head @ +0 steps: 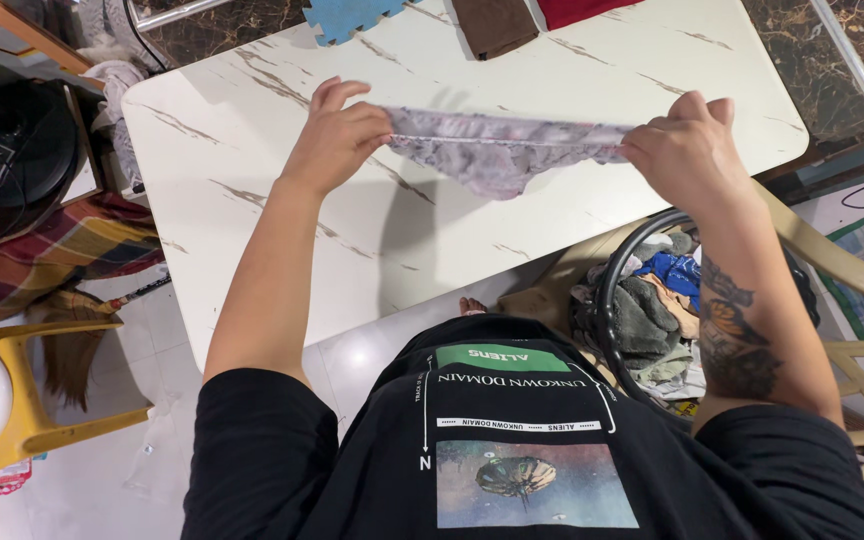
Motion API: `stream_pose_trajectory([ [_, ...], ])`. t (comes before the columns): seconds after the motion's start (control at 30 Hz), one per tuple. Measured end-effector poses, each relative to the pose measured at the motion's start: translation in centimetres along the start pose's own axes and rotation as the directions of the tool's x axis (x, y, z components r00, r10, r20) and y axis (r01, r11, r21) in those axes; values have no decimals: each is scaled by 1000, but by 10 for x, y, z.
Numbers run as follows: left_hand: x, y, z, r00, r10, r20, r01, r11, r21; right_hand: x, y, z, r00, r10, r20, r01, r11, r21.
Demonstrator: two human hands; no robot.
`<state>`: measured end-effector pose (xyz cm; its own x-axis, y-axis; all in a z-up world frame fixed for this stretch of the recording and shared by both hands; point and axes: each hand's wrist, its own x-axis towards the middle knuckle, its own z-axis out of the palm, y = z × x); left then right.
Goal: The person takes various pieces of underwear from a laundry basket and folds them one by one on a white table. The items include red, brown, floral, peach, light green, and striped underwear. Each piece is smoothed out and folded into a compact rectangle before being placed on the table.
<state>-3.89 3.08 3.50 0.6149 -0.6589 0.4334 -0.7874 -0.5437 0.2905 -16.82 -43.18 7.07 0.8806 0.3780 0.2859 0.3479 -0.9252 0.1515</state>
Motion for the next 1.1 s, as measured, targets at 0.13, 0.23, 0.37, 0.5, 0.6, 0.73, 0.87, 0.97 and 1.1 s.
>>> stream_pose_trajectory([
  [0.13,7,12,-9,996,71,-51,-64,990,128,4,0,-4,999,-33,1,33,988,-151],
  [0.23,12,16,-10,993,-62,-97,56,997,-59,8,-3,-9,992,-58,-111,41,987,-156],
  [0.37,10,23,-20,964,-254,-79,216,920,-327,14,-3,-10,976,124,-178,-76,964,257],
  [0.5,-8,47,-34,959,-274,-77,238,921,-307,2,-7,-20,983,179,-50,-123,829,546],
  [0.6,-30,73,-49,951,-310,-11,284,883,-374,-15,-13,-39,956,270,114,-282,742,608],
  [0.73,-37,81,-54,799,-548,248,598,678,-428,-13,0,-41,930,271,248,-368,684,630],
  [0.87,-17,37,-19,797,-541,268,600,662,-449,27,33,27,933,236,271,-358,680,641],
  [0.97,5,-10,39,797,-534,283,599,756,-262,62,48,113,916,223,332,-391,678,623],
  [1.1,29,-68,127,747,-619,243,643,766,-24,91,44,218,945,216,247,-326,697,639],
])
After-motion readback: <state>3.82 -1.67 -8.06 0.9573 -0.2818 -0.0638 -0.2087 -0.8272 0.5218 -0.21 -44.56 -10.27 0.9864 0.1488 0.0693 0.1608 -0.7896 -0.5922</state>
